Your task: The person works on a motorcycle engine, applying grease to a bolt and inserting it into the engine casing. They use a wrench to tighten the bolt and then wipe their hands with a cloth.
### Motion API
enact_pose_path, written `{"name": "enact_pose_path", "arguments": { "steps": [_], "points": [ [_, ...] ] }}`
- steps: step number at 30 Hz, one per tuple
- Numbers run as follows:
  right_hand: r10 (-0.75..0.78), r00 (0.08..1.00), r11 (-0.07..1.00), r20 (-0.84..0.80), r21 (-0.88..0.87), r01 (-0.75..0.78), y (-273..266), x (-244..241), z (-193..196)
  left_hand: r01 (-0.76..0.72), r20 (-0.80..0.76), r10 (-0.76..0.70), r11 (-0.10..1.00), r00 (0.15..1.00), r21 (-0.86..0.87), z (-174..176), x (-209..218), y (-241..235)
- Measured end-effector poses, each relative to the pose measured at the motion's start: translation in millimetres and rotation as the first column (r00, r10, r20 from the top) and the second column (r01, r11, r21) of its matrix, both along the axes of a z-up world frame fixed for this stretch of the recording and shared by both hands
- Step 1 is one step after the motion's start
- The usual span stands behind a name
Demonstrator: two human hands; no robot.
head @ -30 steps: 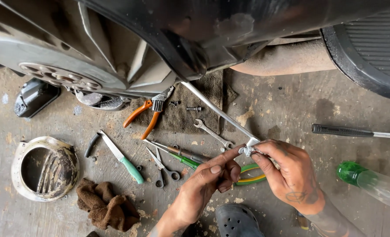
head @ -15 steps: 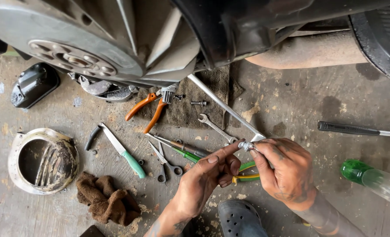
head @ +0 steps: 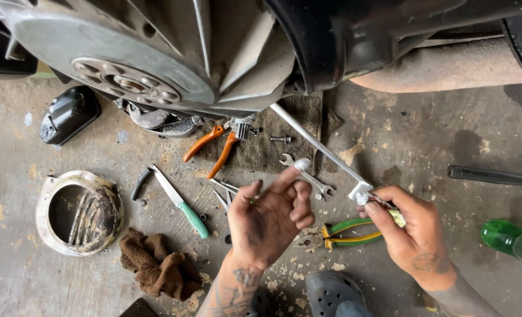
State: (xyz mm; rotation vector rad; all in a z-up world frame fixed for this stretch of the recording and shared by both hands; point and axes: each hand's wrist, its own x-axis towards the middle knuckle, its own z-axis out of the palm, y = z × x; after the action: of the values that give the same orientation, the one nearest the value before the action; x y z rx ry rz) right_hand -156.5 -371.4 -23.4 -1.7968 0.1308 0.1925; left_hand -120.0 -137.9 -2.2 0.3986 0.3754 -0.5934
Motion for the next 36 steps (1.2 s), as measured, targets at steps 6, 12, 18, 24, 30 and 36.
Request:
{"name": "enact_pose_path", "arguments": {
  "steps": [6,12,18,24,30,36],
  "points": [
    [0.016,0.999,0.998,-0.046,0.062,-0.013,-14,-4,-22,-0.187,0.029,0.189,0.980,0.982,-0.061,-4,34,6],
    [0.015,0.996,0.999,-0.089,0.043,-0.011,-24,-2,-30,-0.253,-0.009,0.253,0.963,0.967,-0.089,-1,50,8],
    [0.016,0.995,0.999,-0.103,0.048,-0.011,-28,3,-32,-0.275,-0.024,0.275,0.951,0.961,-0.141,6,53,5],
    [0.027,0.995,0.997,-0.094,0.070,-0.020,-26,5,-34,-0.309,-0.015,0.310,0.939,0.951,-0.149,7,54,6],
    [0.029,0.992,0.995,-0.123,0.098,-0.017,-25,3,-37,-0.369,-0.079,0.360,0.905,0.929,-0.212,11,56,7],
    [0.004,0.989,0.991,-0.146,0.135,0.016,-25,-4,-42,-0.401,-0.158,0.373,0.886,0.914,-0.233,18,55,15]
  ]
}}
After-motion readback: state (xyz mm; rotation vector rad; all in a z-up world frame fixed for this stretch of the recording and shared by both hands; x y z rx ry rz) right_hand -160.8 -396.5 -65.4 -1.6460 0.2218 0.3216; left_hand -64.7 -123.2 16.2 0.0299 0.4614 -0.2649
